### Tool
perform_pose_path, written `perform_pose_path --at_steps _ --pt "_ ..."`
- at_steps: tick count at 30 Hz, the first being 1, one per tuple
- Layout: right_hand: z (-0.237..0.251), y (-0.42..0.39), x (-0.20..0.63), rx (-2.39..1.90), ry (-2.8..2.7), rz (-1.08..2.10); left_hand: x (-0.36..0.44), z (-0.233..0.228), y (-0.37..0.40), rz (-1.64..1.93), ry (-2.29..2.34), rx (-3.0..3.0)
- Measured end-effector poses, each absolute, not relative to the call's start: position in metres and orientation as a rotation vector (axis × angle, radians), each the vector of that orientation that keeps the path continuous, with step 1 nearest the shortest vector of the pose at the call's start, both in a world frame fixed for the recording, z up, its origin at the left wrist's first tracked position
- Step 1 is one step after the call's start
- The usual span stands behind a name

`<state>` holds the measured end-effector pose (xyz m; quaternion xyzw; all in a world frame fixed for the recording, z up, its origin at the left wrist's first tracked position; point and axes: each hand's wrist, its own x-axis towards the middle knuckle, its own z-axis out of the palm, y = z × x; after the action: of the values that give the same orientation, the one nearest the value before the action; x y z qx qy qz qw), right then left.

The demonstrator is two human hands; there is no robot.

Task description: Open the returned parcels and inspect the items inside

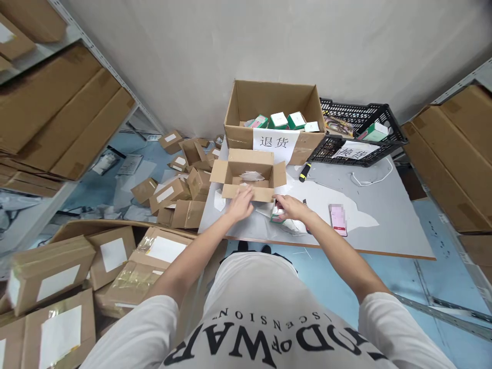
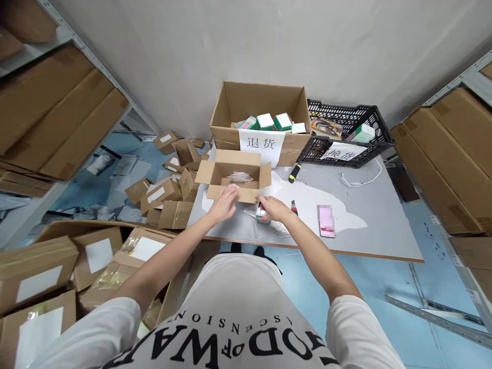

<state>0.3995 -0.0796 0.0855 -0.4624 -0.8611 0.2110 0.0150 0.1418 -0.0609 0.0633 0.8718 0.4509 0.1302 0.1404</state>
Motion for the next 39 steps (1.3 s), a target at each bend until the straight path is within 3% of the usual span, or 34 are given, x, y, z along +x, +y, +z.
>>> perform_pose_path --at_steps 9,19,31,39 --pt "0.063 -0.1 0.419 -1.29 -2.48 0.576 0.223 0.052 -0.109 0.704 1.024 2.307" --pt "0.075 -0.143 0.429 -1.518 -2.209 0.347 0.238 0.051 -0.107 0.669 1.149 2.214" --pt "0.097 -0.133 0.418 -1.791 -2.599 0.24 0.242 0.062 -0.109 0.623 1.031 2.454" --pt "0.11 -0.126 0.409 -1.922 -2.582 0.123 0.246 0.076 -0.106 0.585 1.25 2.519"
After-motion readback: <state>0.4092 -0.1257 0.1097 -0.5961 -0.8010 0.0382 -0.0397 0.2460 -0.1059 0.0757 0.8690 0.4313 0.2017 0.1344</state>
